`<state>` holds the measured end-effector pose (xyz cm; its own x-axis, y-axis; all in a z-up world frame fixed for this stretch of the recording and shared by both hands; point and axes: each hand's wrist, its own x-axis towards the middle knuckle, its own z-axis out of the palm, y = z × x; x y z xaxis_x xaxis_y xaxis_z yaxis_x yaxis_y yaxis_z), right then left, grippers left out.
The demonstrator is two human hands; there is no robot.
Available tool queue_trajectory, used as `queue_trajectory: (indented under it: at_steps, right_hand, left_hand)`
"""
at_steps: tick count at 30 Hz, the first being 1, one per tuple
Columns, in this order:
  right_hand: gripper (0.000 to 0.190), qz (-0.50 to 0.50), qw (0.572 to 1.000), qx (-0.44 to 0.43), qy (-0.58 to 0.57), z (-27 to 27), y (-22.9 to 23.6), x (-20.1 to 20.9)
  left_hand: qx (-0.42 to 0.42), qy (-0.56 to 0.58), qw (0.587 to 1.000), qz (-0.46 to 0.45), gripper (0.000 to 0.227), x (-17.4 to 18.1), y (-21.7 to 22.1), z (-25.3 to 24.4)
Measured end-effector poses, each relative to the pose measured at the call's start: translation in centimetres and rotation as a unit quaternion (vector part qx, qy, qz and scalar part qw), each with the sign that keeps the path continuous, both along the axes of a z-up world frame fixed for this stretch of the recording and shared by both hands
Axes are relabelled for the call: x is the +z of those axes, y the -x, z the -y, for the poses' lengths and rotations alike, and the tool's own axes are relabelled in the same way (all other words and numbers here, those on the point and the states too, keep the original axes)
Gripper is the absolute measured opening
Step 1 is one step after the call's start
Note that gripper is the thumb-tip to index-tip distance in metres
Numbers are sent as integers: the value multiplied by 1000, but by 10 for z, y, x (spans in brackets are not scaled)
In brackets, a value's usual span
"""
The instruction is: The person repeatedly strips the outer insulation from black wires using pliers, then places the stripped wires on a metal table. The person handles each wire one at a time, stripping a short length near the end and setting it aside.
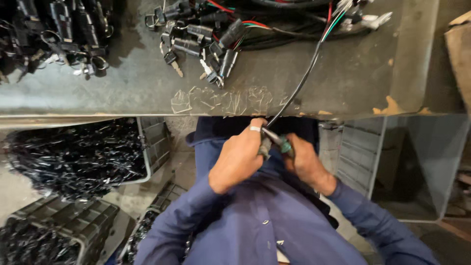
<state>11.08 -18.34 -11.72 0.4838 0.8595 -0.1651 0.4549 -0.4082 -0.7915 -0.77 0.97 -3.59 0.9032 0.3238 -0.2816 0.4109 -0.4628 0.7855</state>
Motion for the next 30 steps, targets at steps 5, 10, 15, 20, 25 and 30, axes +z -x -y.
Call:
queue_trajectory:
  at_steps: [5, 10, 15, 20, 25, 30]
  right_hand:
    - [32, -37, 978, 76, -193, 5, -13, -16]
    - [35, -15, 971, 119, -209, -18, -37, 4]
    - [47, 20, 991, 94, -90, -22, -30, 48]
    - [29, 64, 998, -5, -25, -19, -6, 59]
    - [30, 64, 991, 30, -117, -20, -25, 75]
    - [42, 265, 958, 12, -108, -43, -72, 98]
  left_hand:
    - [-26, 360, 929, 83, 47, 11, 18, -3]
    - [-17, 470, 875, 115, 55, 25, 17, -1]
    - [30, -43, 999, 8, 99, 28, 12, -2]
    - [49, -74, 988, 124, 89, -8, 23, 10]
    - [160, -148, 958, 184, 35, 5, 61, -27]
    - [211, -536, 811, 107, 62, 65, 64, -168]
